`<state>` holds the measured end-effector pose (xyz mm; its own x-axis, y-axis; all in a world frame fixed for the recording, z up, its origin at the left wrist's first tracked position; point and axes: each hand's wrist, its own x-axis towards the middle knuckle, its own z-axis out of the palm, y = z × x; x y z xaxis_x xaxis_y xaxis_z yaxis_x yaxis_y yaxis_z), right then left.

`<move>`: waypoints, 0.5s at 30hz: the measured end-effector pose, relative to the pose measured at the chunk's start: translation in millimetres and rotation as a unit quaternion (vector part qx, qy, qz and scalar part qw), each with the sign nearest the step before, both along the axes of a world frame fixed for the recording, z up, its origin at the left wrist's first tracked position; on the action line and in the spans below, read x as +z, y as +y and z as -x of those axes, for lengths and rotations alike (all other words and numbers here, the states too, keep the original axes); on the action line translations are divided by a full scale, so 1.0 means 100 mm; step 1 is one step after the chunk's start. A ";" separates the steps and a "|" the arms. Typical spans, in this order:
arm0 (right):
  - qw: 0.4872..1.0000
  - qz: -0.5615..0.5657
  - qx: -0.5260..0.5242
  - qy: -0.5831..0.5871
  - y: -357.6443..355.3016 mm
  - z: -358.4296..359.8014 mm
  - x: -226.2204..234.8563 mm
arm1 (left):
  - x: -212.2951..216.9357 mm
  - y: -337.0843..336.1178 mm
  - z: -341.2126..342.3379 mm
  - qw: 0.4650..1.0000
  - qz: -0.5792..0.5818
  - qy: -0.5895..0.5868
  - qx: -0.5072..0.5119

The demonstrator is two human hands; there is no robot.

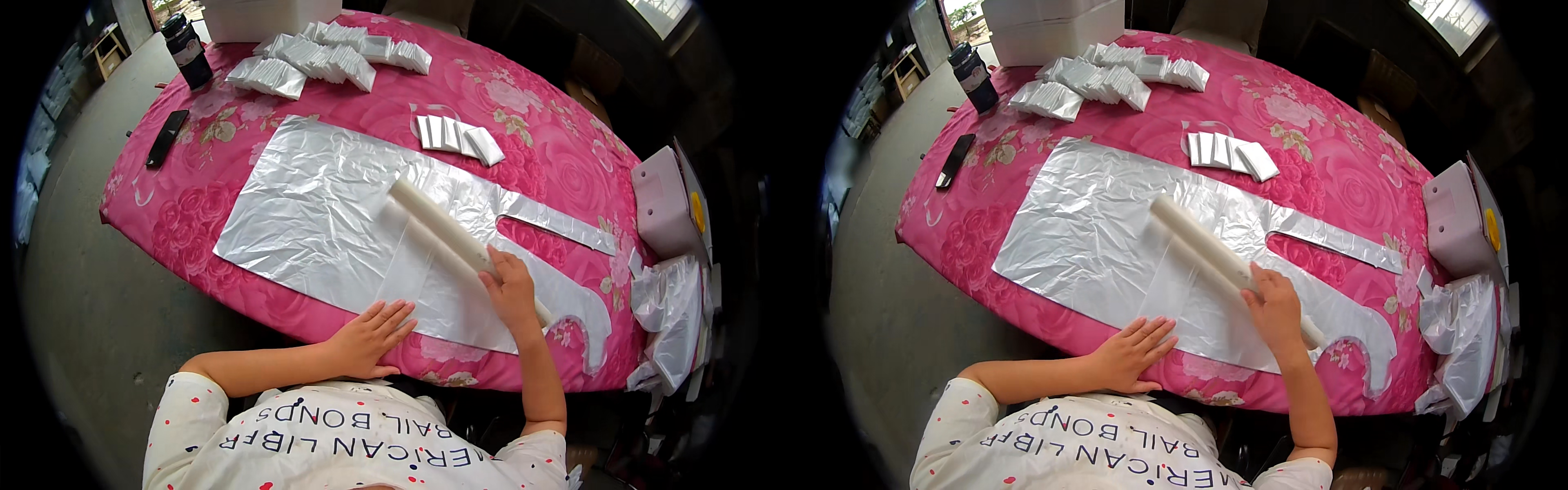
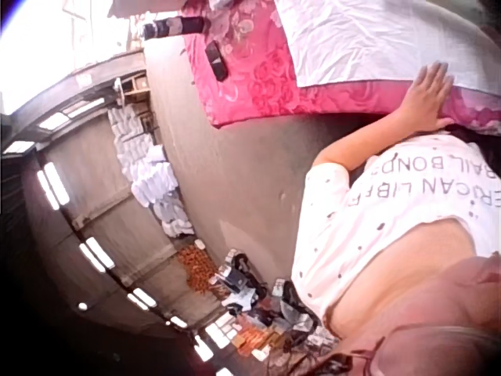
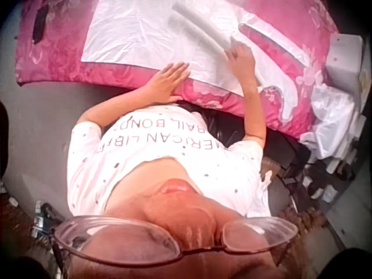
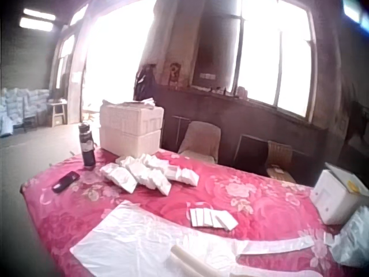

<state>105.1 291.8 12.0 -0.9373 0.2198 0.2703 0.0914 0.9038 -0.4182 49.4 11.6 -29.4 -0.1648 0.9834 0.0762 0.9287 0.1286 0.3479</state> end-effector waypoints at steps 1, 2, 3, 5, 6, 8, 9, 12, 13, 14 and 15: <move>0.998 0.028 0.055 -0.021 -0.19 -0.02 0.03 | -0.04 0.00 -0.09 1.000 -0.005 -0.005 0.013; 0.991 0.058 0.111 -0.041 -0.35 -0.02 0.03 | -0.07 0.00 -0.16 1.000 -0.009 -0.010 0.028; 0.990 0.043 0.130 -0.037 -0.47 -0.02 0.02 | -0.05 0.03 -0.19 0.999 -0.013 -0.019 0.023; 0.985 0.012 0.171 -0.024 -0.62 0.04 0.02 | -0.01 0.04 -0.22 1.000 0.007 -0.005 0.018; 0.986 0.009 0.163 -0.019 -0.61 0.10 0.01 | 0.00 0.04 -0.21 1.000 0.016 0.004 0.017; 0.989 0.002 0.148 -0.009 -0.55 0.31 -0.03 | 0.00 0.02 -0.21 0.999 0.029 -0.012 0.011; 0.991 -0.008 0.135 0.010 -0.46 0.43 -0.06 | -0.01 0.01 -0.20 1.000 0.024 -0.013 0.004; 0.995 -0.040 0.085 0.044 -0.11 0.83 -0.18 | 0.01 -0.03 -0.11 0.997 0.018 -0.065 -0.043; 0.997 -0.031 0.066 0.040 0.00 0.94 -0.19 | 0.02 -0.04 -0.04 0.994 0.017 -0.092 -0.061; 0.999 -0.016 0.041 0.030 0.11 1.05 -0.21 | 0.04 -0.06 0.05 0.992 0.017 -0.087 -0.093; 0.999 0.001 0.031 0.018 0.19 1.13 -0.18 | 0.06 -0.09 0.16 0.988 0.016 -0.083 -0.125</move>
